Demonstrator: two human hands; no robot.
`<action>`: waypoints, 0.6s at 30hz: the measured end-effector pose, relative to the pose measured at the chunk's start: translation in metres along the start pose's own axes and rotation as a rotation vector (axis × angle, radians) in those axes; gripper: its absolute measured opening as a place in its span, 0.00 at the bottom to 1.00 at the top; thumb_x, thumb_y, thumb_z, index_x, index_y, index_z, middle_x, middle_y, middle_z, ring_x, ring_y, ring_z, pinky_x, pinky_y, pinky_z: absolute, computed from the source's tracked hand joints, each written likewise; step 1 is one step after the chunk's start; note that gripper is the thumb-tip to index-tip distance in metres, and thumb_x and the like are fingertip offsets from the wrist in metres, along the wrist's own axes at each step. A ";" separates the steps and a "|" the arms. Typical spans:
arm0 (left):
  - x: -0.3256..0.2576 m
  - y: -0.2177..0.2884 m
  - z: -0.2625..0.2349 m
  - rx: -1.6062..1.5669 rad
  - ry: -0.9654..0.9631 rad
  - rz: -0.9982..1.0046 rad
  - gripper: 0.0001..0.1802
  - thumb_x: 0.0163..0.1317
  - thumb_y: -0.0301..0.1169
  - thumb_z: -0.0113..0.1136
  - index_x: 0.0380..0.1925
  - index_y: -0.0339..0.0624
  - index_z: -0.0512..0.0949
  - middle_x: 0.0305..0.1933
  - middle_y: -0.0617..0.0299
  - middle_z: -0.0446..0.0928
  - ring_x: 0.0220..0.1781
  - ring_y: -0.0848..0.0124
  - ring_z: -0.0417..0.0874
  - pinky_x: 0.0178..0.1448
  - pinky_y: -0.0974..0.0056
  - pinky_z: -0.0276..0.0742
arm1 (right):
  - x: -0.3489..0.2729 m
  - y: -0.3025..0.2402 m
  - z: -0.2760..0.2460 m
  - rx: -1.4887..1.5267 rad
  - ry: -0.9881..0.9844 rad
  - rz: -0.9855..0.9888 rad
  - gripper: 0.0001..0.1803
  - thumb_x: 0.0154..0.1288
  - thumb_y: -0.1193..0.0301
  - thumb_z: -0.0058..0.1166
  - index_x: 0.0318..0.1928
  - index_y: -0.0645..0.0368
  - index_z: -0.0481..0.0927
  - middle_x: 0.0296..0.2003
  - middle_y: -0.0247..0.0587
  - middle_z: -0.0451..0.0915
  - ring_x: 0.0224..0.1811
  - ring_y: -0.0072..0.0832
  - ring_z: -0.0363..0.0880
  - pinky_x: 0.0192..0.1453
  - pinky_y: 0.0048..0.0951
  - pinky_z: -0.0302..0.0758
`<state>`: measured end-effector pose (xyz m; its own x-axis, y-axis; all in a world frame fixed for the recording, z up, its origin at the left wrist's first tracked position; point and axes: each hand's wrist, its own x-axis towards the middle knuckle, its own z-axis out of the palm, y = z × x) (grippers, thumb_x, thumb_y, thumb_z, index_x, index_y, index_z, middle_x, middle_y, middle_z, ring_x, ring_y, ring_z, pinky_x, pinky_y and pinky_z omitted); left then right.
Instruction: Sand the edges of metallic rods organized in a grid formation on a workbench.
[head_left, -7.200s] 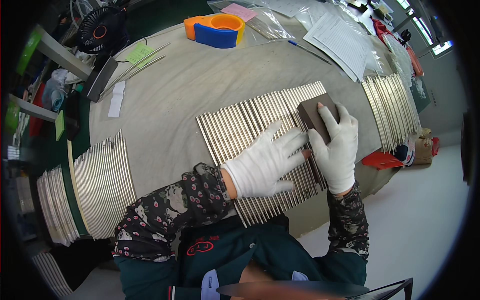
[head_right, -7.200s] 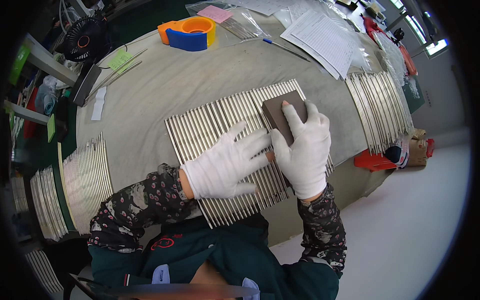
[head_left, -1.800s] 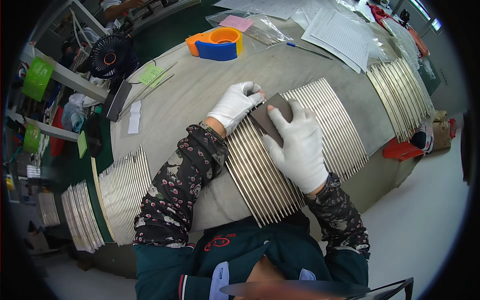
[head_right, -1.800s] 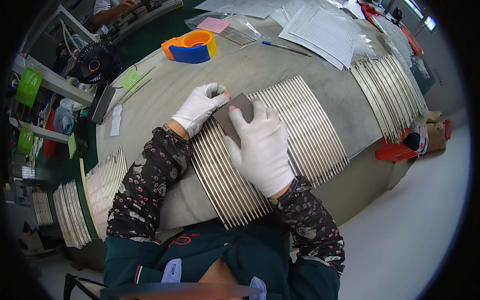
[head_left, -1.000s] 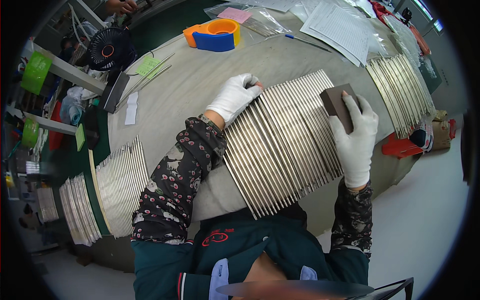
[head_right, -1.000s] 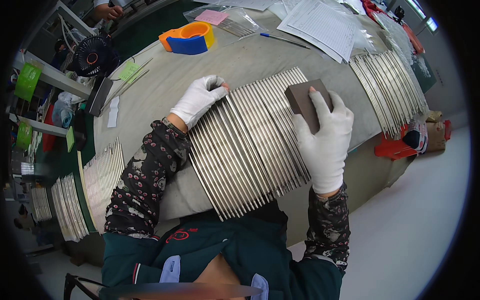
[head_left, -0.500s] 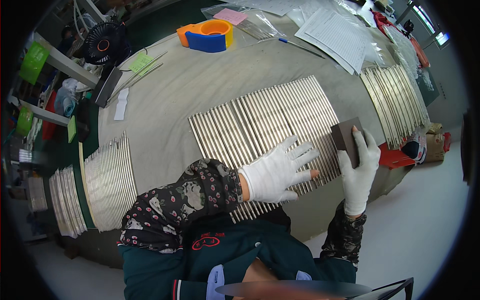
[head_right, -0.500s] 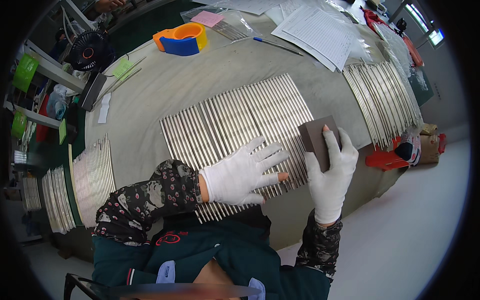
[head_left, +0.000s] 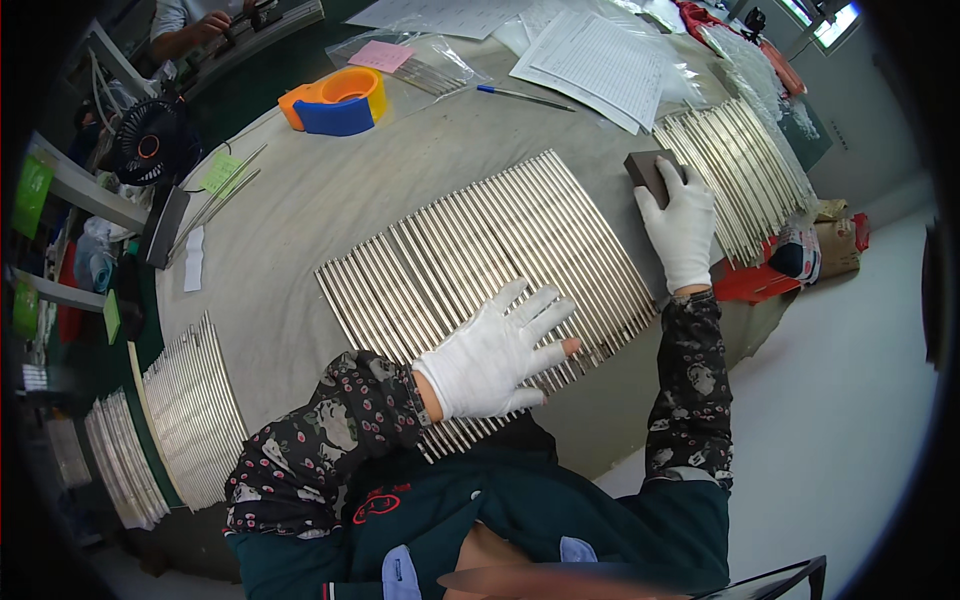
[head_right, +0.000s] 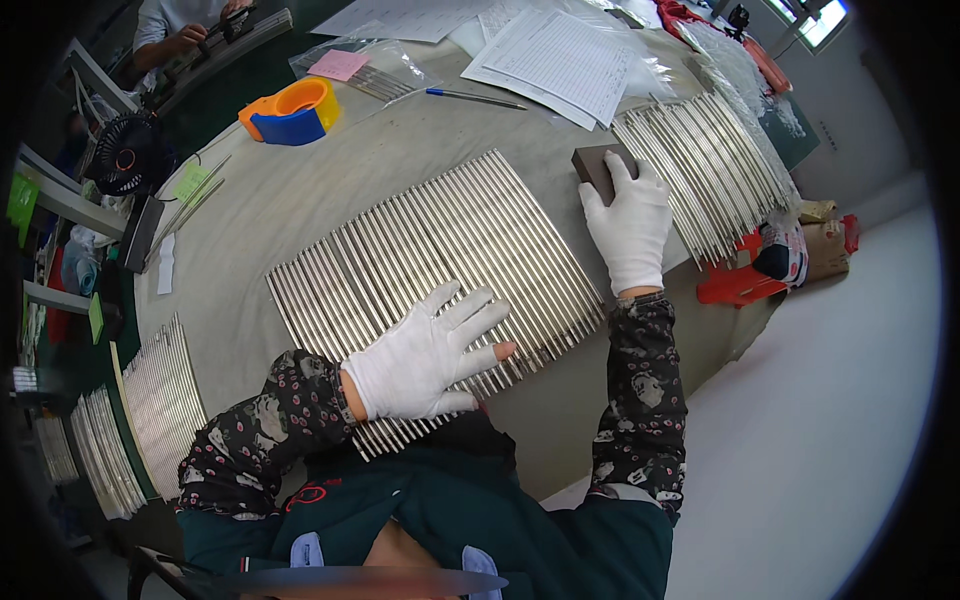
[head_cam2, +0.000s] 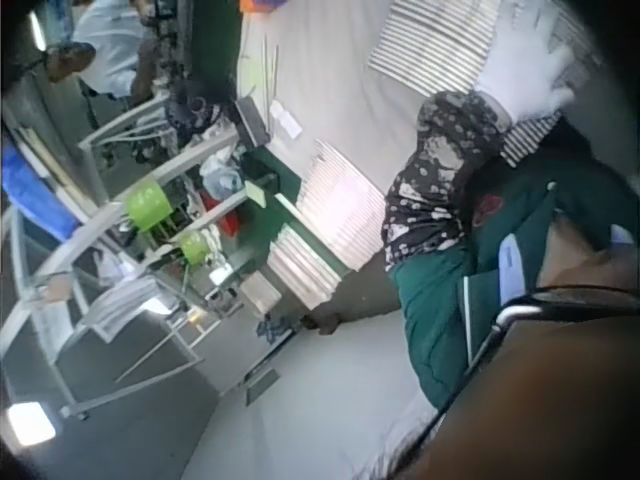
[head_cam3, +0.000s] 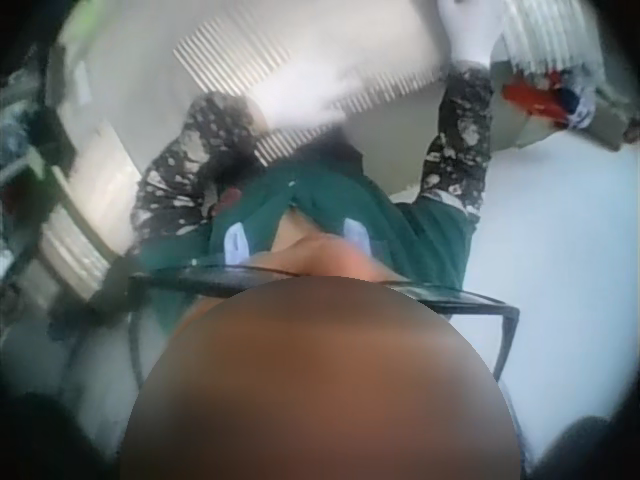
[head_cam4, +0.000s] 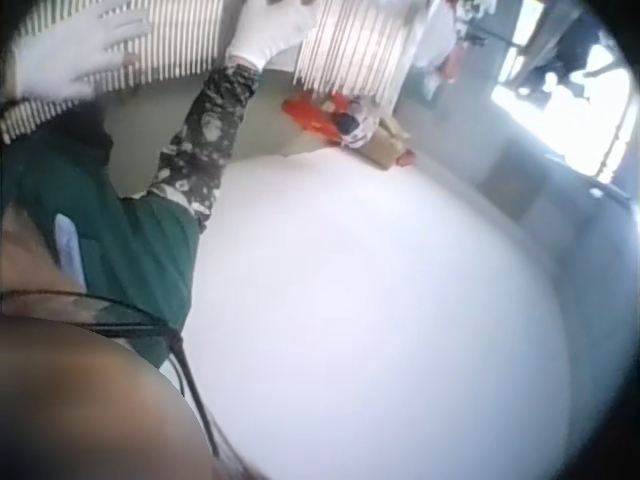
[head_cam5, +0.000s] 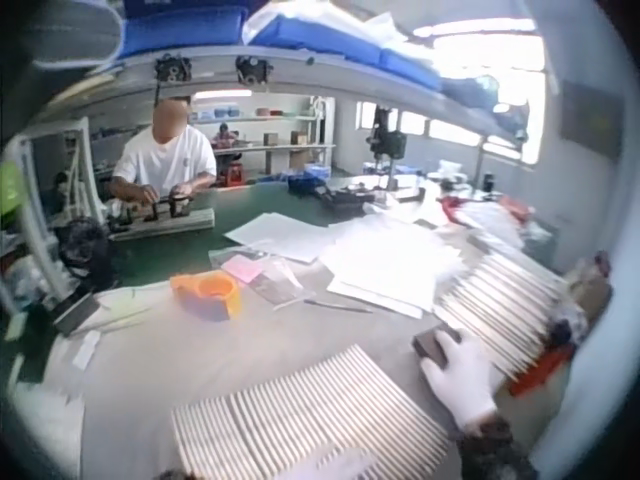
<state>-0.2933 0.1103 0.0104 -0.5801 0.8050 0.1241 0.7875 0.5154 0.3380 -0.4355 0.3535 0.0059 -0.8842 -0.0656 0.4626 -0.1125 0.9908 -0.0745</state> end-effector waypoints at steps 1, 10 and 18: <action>0.001 0.000 0.000 -0.005 0.001 0.012 0.35 0.53 0.50 0.61 0.59 0.47 0.68 0.68 0.46 0.58 0.70 0.51 0.58 0.71 0.42 0.51 | -0.001 0.012 0.003 -0.025 -0.012 0.025 0.28 0.53 0.53 0.60 0.53 0.51 0.78 0.55 0.56 0.70 0.56 0.49 0.70 0.55 0.44 0.72; -0.014 -0.004 0.001 0.040 0.012 -0.030 0.36 0.52 0.51 0.61 0.59 0.47 0.67 0.68 0.46 0.58 0.71 0.51 0.57 0.71 0.42 0.49 | -0.026 -0.026 -0.016 0.273 -0.195 -0.664 0.36 0.57 0.50 0.51 0.60 0.60 0.67 0.60 0.59 0.64 0.65 0.54 0.59 0.67 0.49 0.58; -0.068 0.009 0.000 0.033 0.102 -0.128 0.34 0.47 0.49 0.64 0.55 0.49 0.71 0.66 0.53 0.62 0.69 0.53 0.60 0.69 0.44 0.54 | -0.067 -0.090 -0.031 0.349 -0.372 -0.975 0.41 0.53 0.51 0.52 0.61 0.66 0.61 0.62 0.62 0.59 0.68 0.54 0.54 0.71 0.52 0.49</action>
<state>-0.2469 0.0606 0.0048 -0.6928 0.6993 0.1763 0.7113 0.6225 0.3265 -0.3525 0.2721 0.0090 -0.4209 -0.8915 0.1677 -0.9070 0.4103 -0.0951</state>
